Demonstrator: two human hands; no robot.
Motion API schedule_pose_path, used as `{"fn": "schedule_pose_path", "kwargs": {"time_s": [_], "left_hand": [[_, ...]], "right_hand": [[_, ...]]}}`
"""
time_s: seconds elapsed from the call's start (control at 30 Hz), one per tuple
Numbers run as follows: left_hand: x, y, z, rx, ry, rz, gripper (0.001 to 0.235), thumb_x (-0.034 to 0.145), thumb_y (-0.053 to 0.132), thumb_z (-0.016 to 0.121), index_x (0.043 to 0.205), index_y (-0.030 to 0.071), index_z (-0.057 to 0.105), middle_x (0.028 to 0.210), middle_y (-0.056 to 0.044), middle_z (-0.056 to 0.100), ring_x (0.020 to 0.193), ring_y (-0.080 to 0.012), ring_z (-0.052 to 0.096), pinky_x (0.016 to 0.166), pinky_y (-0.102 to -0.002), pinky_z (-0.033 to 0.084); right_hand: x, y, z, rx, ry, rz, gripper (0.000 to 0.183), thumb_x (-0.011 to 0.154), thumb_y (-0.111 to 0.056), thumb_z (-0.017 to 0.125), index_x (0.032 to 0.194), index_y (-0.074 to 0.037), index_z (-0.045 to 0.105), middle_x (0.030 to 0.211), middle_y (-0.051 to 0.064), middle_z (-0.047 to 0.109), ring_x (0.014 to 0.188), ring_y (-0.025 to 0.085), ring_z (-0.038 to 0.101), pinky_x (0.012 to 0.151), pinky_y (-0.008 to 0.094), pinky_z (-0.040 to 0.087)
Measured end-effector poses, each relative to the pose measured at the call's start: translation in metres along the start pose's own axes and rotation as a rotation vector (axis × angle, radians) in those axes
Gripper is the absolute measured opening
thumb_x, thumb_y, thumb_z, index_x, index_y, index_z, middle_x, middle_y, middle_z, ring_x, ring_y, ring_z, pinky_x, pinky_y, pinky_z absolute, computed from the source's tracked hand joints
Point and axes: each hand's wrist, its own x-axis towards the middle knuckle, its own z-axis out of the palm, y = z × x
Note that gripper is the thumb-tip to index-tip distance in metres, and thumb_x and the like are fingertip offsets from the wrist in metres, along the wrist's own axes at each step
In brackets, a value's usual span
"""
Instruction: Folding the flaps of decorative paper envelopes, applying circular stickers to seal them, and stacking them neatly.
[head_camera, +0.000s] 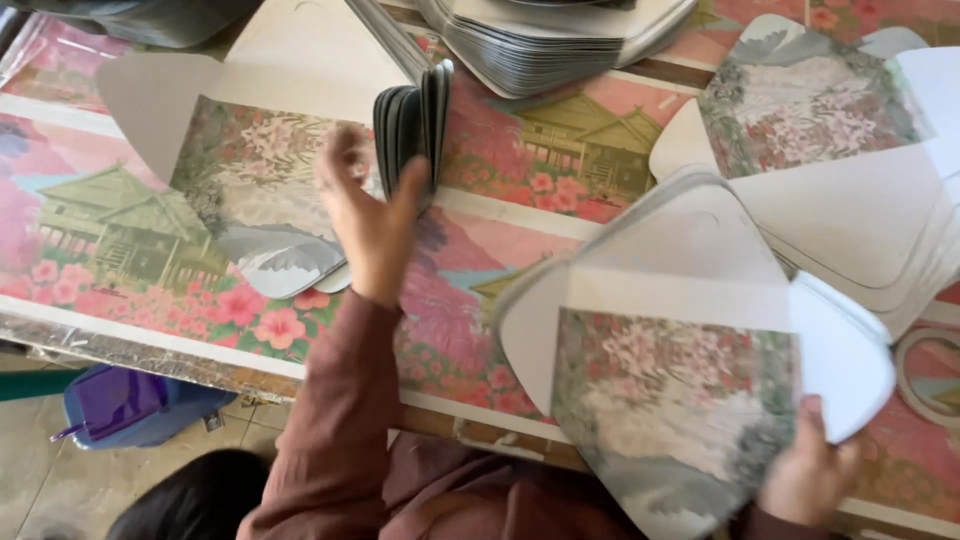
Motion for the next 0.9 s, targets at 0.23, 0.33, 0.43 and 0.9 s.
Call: {"fn": "schedule_pose_path", "kwargs": {"time_s": [0.23,0.33,0.43,0.9], "left_hand": [[0.029,-0.041,0.077,0.255,-0.275,-0.274,0.106,0.065,0.028,0.078,0.147,0.023,0.012,0.136,-0.022,0.047,0.116,-0.0419,0.054,0.085,-0.052,0.047],[0.045,-0.059,0.074,0.468,-0.361,-0.406,0.089,0.068,0.029,0.062,0.146,0.024,0.018,0.095,-0.023,0.066,0.084,-0.0458,0.062,0.071,-0.056,0.046],[0.048,-0.074,0.045,0.283,-0.166,-0.226,0.05,0.073,0.034,0.071,0.116,0.015,0.054,0.092,-0.016,0.069,0.081,-0.0414,0.063,0.069,-0.049,0.046],[-0.094,0.171,0.026,0.14,-0.721,0.541,0.068,0.091,0.051,0.051,0.141,0.005,0.041,0.148,-0.025,0.034,0.131,-0.0395,0.044,0.104,-0.053,0.035]], "right_hand": [[-0.033,-0.044,0.067,-0.016,-0.172,-0.482,0.046,0.098,-0.028,0.053,0.127,0.007,0.048,0.111,0.026,0.054,0.103,0.041,0.052,0.087,0.047,0.039],[-0.043,-0.068,0.063,-0.035,-0.286,-0.515,0.051,0.099,-0.036,0.037,0.131,0.004,0.044,0.122,0.024,0.045,0.114,0.038,0.045,0.091,0.05,0.04],[-0.029,-0.053,0.058,0.054,-0.294,-0.14,0.048,0.101,-0.04,0.035,0.121,0.003,0.047,0.09,0.016,0.05,0.076,0.028,0.047,0.066,0.04,0.035],[-0.033,-0.054,0.081,0.152,-0.346,-0.269,0.056,0.102,-0.036,0.01,0.142,-0.005,0.036,0.144,0.015,0.042,0.135,0.026,0.037,0.114,0.036,0.022]]}}
